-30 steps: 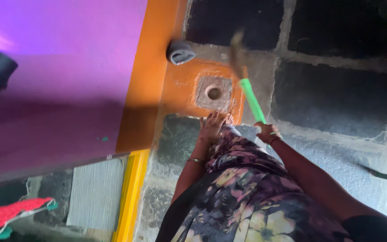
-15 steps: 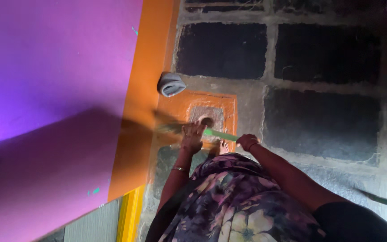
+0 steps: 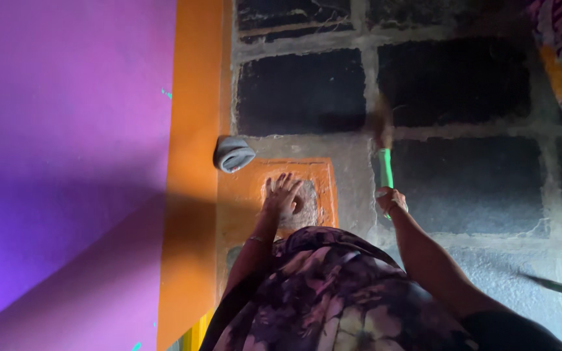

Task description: The person sweeps a stone floor throughout a room, over a threshold, and into a hallway using a handheld broom.

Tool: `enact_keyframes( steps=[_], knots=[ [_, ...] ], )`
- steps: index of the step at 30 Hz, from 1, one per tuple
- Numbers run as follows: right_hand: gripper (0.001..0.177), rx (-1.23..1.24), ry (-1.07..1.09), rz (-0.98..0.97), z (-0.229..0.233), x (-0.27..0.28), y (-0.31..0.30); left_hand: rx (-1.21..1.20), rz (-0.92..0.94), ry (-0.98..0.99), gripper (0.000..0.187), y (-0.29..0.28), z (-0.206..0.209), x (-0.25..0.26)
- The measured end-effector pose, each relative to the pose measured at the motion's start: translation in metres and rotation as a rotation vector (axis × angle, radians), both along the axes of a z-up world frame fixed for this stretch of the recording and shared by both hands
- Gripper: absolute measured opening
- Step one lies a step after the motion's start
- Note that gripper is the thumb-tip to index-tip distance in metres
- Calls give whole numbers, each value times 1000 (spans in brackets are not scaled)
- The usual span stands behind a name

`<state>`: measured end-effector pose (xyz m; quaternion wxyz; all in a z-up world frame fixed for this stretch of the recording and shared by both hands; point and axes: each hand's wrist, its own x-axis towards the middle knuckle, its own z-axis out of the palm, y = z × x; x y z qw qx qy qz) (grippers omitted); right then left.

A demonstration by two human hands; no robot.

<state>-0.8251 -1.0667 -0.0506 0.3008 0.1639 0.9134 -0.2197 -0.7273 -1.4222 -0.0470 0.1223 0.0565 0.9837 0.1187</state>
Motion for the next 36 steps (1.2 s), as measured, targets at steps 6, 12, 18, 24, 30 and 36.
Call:
enact_keyframes(
  steps=[6, 12, 18, 24, 30, 36],
  knots=[
    [63, 26, 185, 91, -4, 26, 4, 16, -161, 41, 78, 17, -1, -38],
    [63, 82, -23, 268, -4, 42, 2, -1, -266, 56, 75, 31, 11, -75],
    [65, 184, -124, 471, -7, 38, -24, 50, -289, 43, 78, 13, 7, -114],
    [65, 158, -109, 216, 1, 16, -50, 76, -338, 22, 79, -37, 0, -167],
    [84, 33, -15, -169, 19, -52, -132, 1, -392, -29, 80, -113, 19, -227],
    [77, -121, -150, -211, 18, -124, -244, -22, -375, -46, 82, -199, 11, -276]
  ],
)
